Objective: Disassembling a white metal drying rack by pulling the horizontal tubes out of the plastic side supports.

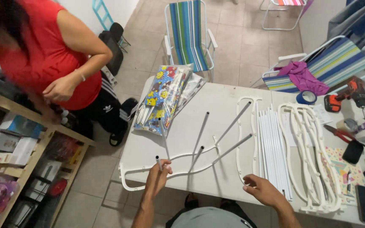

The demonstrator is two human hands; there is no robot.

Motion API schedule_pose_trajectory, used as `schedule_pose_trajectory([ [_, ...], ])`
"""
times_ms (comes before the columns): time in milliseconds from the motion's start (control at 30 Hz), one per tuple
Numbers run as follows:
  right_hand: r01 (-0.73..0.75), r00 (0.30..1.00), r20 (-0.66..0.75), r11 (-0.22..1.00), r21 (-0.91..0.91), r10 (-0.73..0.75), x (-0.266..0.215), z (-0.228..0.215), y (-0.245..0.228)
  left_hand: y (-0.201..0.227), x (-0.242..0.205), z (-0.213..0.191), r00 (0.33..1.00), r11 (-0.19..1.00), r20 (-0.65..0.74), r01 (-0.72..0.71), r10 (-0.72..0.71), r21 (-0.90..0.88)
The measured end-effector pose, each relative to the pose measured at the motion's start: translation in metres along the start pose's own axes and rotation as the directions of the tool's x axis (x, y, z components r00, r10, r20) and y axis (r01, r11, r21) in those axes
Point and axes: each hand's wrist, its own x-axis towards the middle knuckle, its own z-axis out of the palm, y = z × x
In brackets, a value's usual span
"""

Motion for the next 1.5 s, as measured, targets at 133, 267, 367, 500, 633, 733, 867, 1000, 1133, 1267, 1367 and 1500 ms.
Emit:
schedule_pose_trajectory([
  [133,0.181,0.983,-0.041,0.956,0.232,-0.177,-0.015,0.01,-0.042,0.04,-0.012,0.021,0.967,0.978,0.15,-0.211,0.208,0.004],
  [267,0.351,0.936,-0.133,0.885,0.307,-0.325,-0.01,0.023,-0.07,0.097,-0.036,0.029,0.929,0.974,0.368,-0.124,0.047,0.19],
  [367,0.526,0.846,-0.226,0.824,0.211,-0.483,-0.016,0.027,-0.098,0.095,-0.042,0.039,0.919,0.962,0.386,-0.176,0.085,0.208],
  [500,0.687,0.722,-0.176,0.723,0.071,-0.669,-0.028,0.049,-0.134,0.068,-0.042,0.06,0.918,0.955,0.381,-0.206,0.112,0.215],
  [633,0.83,0.558,-0.085,0.551,0.094,-0.826,-0.03,0.078,-0.162,0.029,-0.039,0.081,0.916,0.951,0.276,-0.309,0.293,0.013],
  [733,0.814,0.565,-0.082,0.538,0.218,-0.821,-0.036,0.084,-0.172,-0.01,-0.03,0.092,0.937,0.957,0.199,-0.289,0.288,-0.024],
  [867,0.711,0.684,-0.073,0.641,0.288,-0.726,-0.035,0.086,-0.169,-0.053,-0.011,0.111,0.972,0.952,0.225,-0.001,-0.071,0.306],
  [1000,0.477,0.731,-0.064,0.442,0.76,-0.679,-0.005,0.125,-0.142,-0.145,0.021,0.152,0.972,0.93,0.217,0.001,-0.087,0.368],
  [1133,0.462,0.737,-0.17,0.304,0.833,-0.654,-0.009,0.133,-0.145,-0.142,0.031,0.152,0.983,0.917,0.17,-0.002,-0.072,0.398],
  [1267,0.567,0.757,-0.203,0.471,0.676,-0.621,-0.015,0.126,-0.147,-0.172,0.036,0.16,0.929,0.803,0.245,-0.365,0.278,0.472],
  [1367,0.607,0.706,-0.239,0.397,0.688,-0.666,-0.011,0.124,-0.148,-0.141,0.027,0.154,0.917,0.762,0.376,-0.338,0.134,0.553],
  [1500,0.682,0.688,-0.276,0.467,0.563,-0.671,-0.015,0.119,-0.151,-0.158,0.041,0.176,0.936,0.797,0.349,-0.246,0.047,0.551],
])
